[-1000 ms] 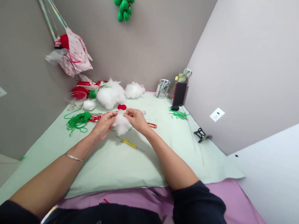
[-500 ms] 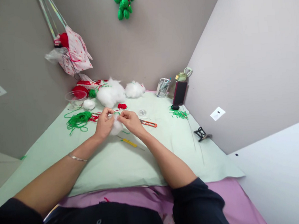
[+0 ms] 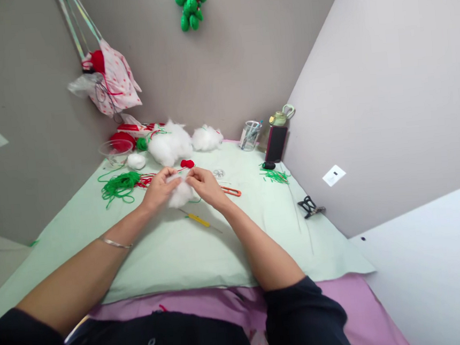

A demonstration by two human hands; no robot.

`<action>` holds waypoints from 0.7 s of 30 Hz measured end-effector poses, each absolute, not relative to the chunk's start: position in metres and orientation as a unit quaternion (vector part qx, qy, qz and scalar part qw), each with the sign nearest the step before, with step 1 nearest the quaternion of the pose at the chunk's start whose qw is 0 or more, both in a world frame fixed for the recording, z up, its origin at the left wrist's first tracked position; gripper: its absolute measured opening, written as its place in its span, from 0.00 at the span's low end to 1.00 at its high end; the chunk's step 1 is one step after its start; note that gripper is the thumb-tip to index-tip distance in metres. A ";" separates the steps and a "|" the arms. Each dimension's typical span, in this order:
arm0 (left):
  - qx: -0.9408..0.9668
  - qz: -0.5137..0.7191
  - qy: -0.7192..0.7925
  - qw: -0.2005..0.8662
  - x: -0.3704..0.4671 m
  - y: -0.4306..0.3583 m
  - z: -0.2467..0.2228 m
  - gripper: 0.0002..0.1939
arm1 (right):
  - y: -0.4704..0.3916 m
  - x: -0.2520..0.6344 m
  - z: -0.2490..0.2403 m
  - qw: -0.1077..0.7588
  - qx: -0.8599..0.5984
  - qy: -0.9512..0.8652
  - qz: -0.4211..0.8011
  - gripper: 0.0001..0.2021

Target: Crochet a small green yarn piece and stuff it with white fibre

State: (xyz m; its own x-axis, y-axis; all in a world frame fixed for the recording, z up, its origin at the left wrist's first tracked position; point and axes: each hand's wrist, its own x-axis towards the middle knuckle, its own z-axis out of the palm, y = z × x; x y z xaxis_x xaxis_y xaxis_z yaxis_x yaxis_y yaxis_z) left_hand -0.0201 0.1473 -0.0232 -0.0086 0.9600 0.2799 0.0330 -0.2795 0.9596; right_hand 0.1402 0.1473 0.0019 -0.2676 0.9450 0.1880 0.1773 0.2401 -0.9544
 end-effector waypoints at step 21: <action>0.518 0.576 0.378 0.506 -0.018 0.143 -0.021 0.15 | 0.163 0.147 -0.006 0.485 -0.448 -0.628 0.412 0.12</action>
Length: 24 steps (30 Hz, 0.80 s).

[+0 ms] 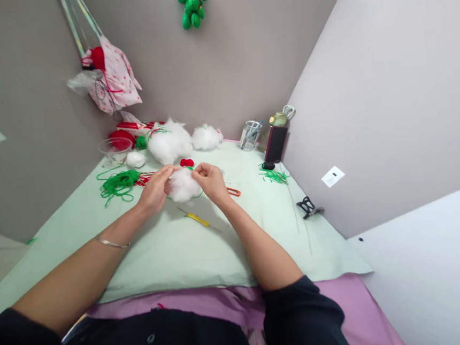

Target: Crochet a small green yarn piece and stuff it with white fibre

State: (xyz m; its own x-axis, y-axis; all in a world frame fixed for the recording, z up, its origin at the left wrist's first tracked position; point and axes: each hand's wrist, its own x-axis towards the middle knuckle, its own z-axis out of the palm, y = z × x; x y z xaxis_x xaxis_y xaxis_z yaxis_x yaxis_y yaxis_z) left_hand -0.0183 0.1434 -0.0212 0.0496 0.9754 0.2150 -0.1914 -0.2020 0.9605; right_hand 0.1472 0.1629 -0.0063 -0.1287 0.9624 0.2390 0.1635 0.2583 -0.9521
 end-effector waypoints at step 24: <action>0.559 0.644 0.402 0.333 -0.017 0.150 -0.038 0.12 | 0.136 0.133 0.009 0.380 -0.411 -0.666 0.493 0.21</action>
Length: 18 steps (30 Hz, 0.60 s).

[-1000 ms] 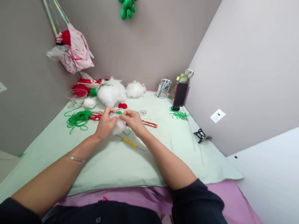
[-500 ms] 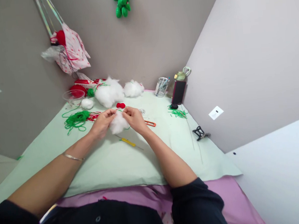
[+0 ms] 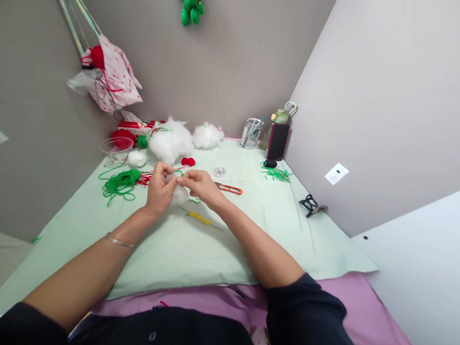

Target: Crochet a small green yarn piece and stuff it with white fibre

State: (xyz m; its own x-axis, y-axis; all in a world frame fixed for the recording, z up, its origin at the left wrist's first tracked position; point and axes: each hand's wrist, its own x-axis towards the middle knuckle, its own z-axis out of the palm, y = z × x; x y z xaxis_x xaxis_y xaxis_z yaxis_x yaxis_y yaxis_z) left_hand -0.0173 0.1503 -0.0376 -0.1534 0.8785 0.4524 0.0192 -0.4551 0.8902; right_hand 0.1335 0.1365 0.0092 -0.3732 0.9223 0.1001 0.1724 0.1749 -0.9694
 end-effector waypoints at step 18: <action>0.569 0.593 0.399 0.406 -0.018 0.150 -0.027 0.11 | 0.147 0.145 0.003 0.391 -0.433 -0.730 0.357 0.12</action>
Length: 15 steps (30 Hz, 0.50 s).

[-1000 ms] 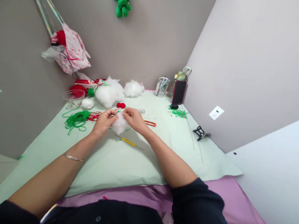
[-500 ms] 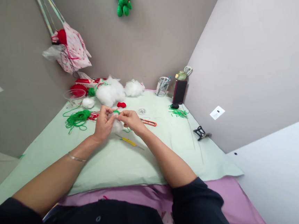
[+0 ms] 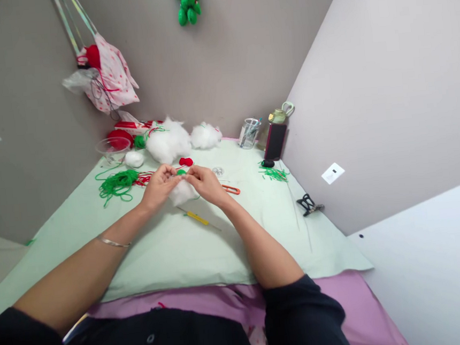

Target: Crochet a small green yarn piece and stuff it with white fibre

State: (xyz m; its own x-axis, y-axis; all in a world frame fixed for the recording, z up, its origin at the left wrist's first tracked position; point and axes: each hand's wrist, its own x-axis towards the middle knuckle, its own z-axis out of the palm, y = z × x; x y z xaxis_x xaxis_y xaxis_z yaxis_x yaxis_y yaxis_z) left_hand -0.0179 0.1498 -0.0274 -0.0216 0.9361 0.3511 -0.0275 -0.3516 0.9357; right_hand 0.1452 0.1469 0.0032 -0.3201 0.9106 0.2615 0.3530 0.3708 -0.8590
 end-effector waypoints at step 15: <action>0.513 0.616 0.417 0.428 -0.016 0.152 -0.037 0.12 | 0.144 0.143 0.000 0.367 -0.416 -0.777 0.297 0.06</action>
